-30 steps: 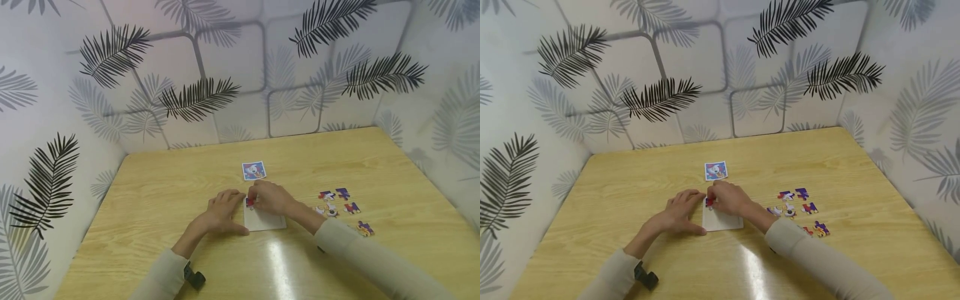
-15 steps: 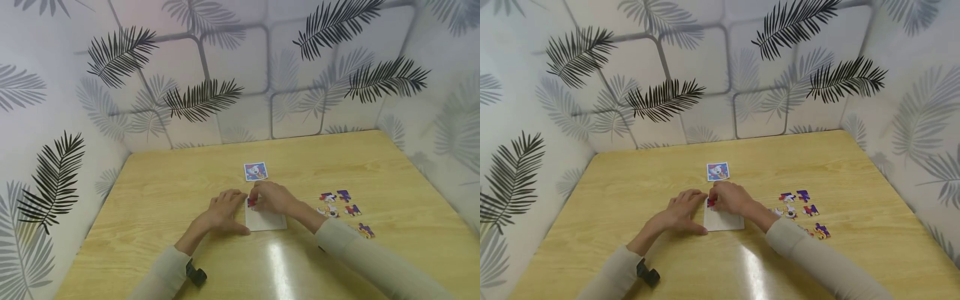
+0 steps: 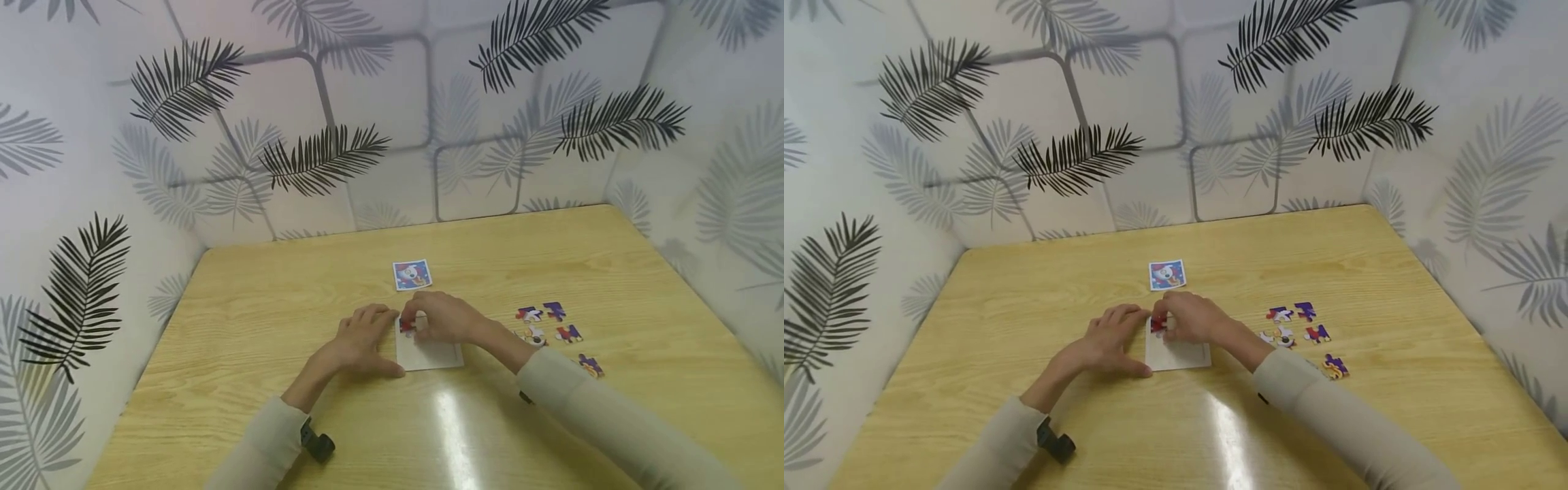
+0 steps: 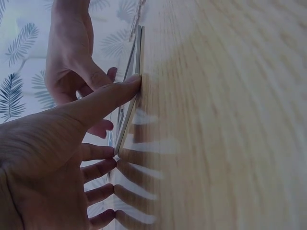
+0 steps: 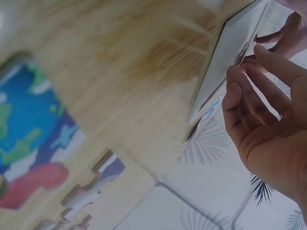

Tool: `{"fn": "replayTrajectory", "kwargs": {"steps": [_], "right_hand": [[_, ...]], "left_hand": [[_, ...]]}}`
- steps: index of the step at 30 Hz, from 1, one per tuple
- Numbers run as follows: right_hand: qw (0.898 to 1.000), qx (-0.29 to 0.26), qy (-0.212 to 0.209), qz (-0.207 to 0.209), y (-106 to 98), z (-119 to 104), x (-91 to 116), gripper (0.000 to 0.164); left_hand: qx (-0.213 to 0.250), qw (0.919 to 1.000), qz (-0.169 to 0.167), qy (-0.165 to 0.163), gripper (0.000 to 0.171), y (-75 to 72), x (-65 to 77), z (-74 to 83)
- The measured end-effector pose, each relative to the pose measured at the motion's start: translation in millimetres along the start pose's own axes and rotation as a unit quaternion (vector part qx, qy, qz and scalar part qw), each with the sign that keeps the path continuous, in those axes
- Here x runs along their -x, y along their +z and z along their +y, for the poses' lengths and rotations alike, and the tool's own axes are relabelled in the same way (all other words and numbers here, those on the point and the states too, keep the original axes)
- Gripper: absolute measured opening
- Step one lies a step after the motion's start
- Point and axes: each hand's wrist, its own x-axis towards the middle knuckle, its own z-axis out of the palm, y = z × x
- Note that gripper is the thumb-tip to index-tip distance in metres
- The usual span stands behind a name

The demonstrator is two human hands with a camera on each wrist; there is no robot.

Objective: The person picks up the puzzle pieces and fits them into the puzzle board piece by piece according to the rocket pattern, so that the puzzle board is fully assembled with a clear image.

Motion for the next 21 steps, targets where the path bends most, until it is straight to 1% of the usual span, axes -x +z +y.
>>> {"fn": "replayTrajectory", "kwargs": {"steps": [3, 6, 9, 14, 21], "right_hand": [[1.0, -0.023, -0.001, 0.006, -1.7, 1.4, 2.9, 0.041], [0.999, -0.045, 0.005, 0.003, -2.5, 3.2, 5.6, 0.049], [0.998, -0.057, 0.01, 0.002, -2.4, 6.0, 7.2, 0.055], [0.998, -0.058, 0.015, 0.01, -2.8, 10.8, 10.5, 0.056], [0.997, -0.078, 0.014, 0.016, -5.7, 15.9, 14.6, 0.054]], "left_hand": [[0.004, 1.0, 0.004, 0.004, 0.103, 1.0, -0.3, -1.1], [0.002, 1.0, 0.001, 0.001, 0.104, 2.2, 0.5, -1.4], [0.001, 1.0, 0.0, -0.002, 0.104, 3.2, 1.3, -1.3], [-0.005, 1.0, 0.001, 0.001, 0.103, 5.0, -0.6, -2.5], [-0.015, 0.9999, 0.0, -0.004, 0.104, 1.9, -1.1, 0.6]]}}
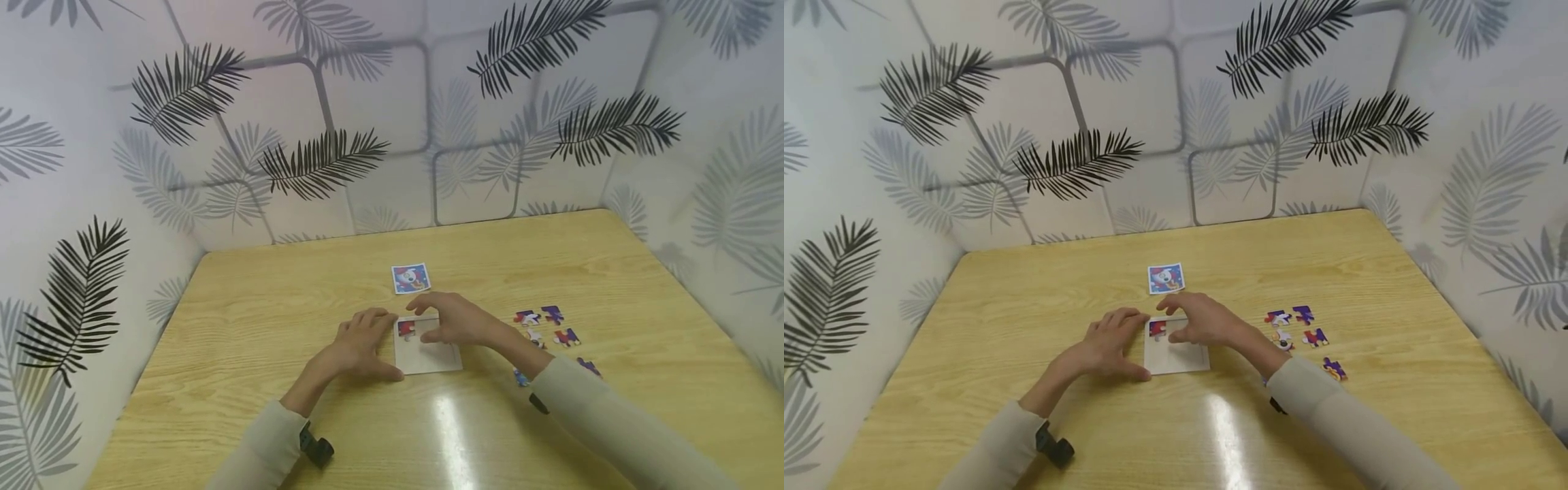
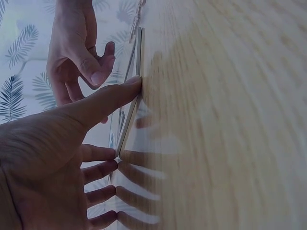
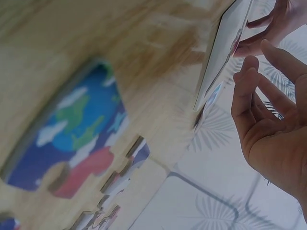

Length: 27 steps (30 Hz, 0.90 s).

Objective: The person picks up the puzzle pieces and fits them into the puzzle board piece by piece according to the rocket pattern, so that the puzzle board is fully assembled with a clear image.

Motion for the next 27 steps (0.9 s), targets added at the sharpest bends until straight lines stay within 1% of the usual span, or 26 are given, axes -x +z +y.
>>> {"fn": "replayTrajectory", "kwargs": {"steps": [9, 14, 18, 23, 27], "right_hand": [[0.999, -0.025, 0.035, 0.009, -10.2, 0.8, 10.2, 0.051], [0.999, -0.021, 0.041, 0.013, -14.5, 8.4, 16.0, 0.046], [0.999, -0.022, 0.044, 0.02, -18.4, 15.1, 22.6, 0.046], [0.997, -0.037, 0.058, 0.026, -23.9, 20.7, 30.3, 0.048], [0.997, -0.05, 0.054, 0.034, -25.9, 25.8, 35.5, 0.047]], "left_hand": [[-0.003, 1.0, -0.006, -0.003, 0.104, -0.5, -0.9, 0.1], [0.0, 0.9999, -0.011, -0.01, 0.104, -1.2, -1.2, 0.9], [0.002, 0.9999, -0.008, -0.007, 0.104, 0.4, -1.8, 0.9], [0.002, 1.0, -0.006, -0.004, 0.105, 1.5, -1.9, 1.2], [0.002, 1.0, -0.005, -0.005, 0.105, 0.6, -1.9, 1.0]]}}
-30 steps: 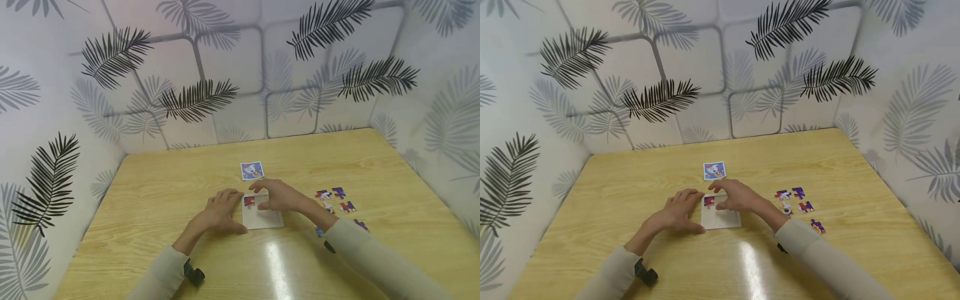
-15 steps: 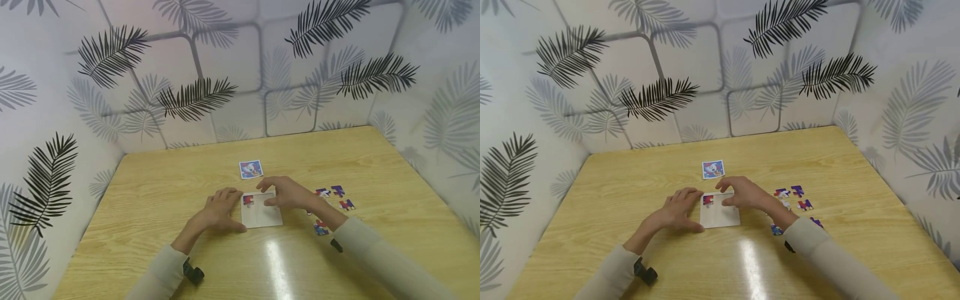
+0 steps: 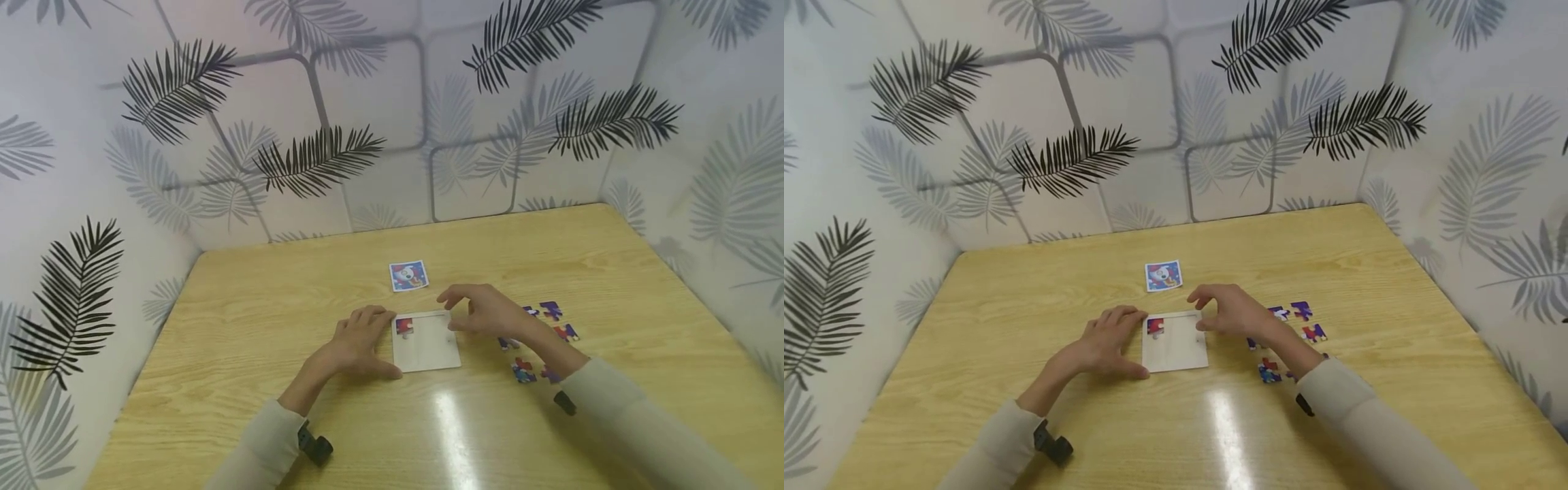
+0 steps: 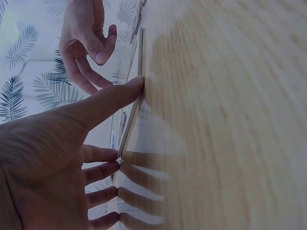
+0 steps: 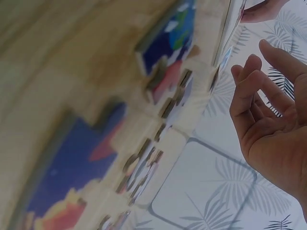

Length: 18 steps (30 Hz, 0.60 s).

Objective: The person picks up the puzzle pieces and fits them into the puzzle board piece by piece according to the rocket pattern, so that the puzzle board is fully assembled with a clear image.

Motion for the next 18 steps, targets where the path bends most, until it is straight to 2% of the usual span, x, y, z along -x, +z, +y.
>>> {"fn": "replayTrajectory", "kwargs": {"steps": [9, 18], "right_hand": [[1.0, 0.015, 0.0, 0.002, -8.2, 14.2, 9.3, 0.041], [1.0, 0.022, 0.019, 0.009, -23.4, 24.1, 19.8, 0.04]], "left_hand": [[0.004, 1.0, 0.003, 0.005, 0.104, -0.3, 2.6, -2.7], [-0.001, 1.0, 0.0, 0.008, 0.104, -2.9, 4.4, -0.4]]}}
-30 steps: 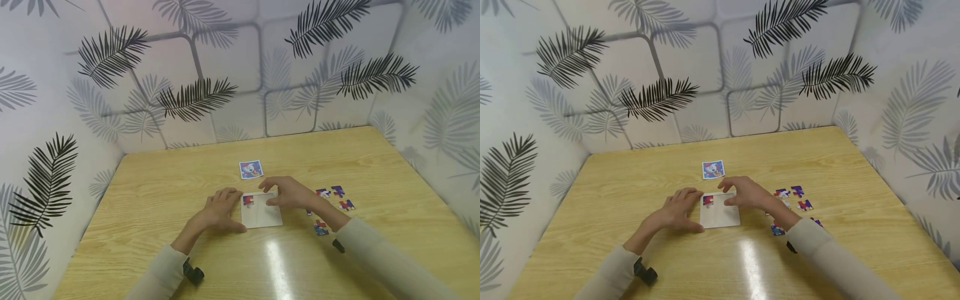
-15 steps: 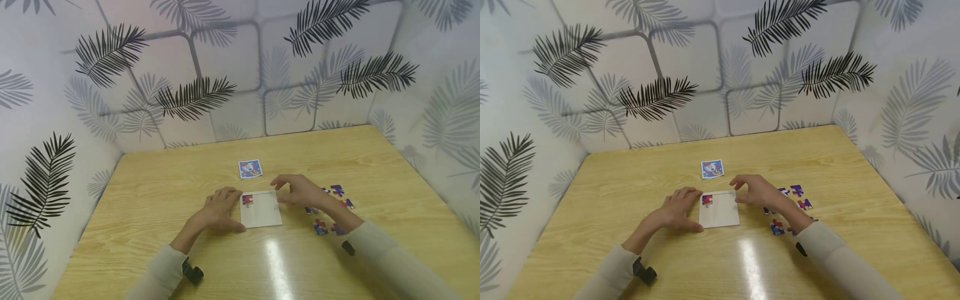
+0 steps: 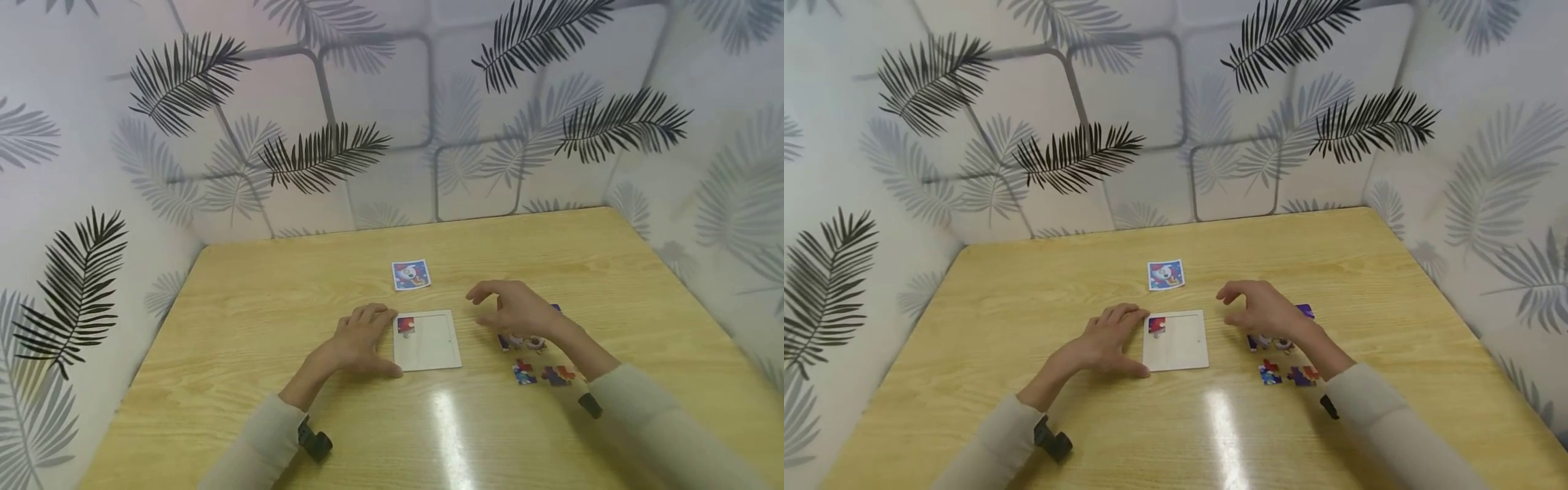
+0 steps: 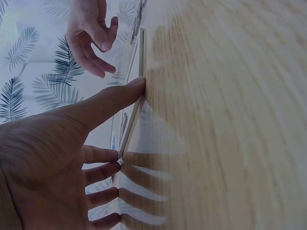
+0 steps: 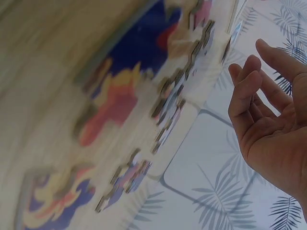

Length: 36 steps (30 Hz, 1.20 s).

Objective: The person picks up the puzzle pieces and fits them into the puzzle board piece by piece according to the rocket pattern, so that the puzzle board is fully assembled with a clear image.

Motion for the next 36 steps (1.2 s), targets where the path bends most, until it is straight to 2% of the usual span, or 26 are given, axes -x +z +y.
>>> {"fn": "replayTrajectory", "kwargs": {"steps": [12, 36], "right_hand": [[0.999, 0.01, 0.013, 0.033, -20.2, 13.7, 12.2, 0.039], [0.998, 0.019, 0.043, 0.031, -37.2, 34.1, 30.6, 0.038]], "left_hand": [[-0.004, 1.0, -0.003, -0.004, 0.104, -2.9, -2.4, 0.0], [-0.007, 0.9999, -0.007, -0.005, 0.105, -2.2, -3.1, 1.7]]}}
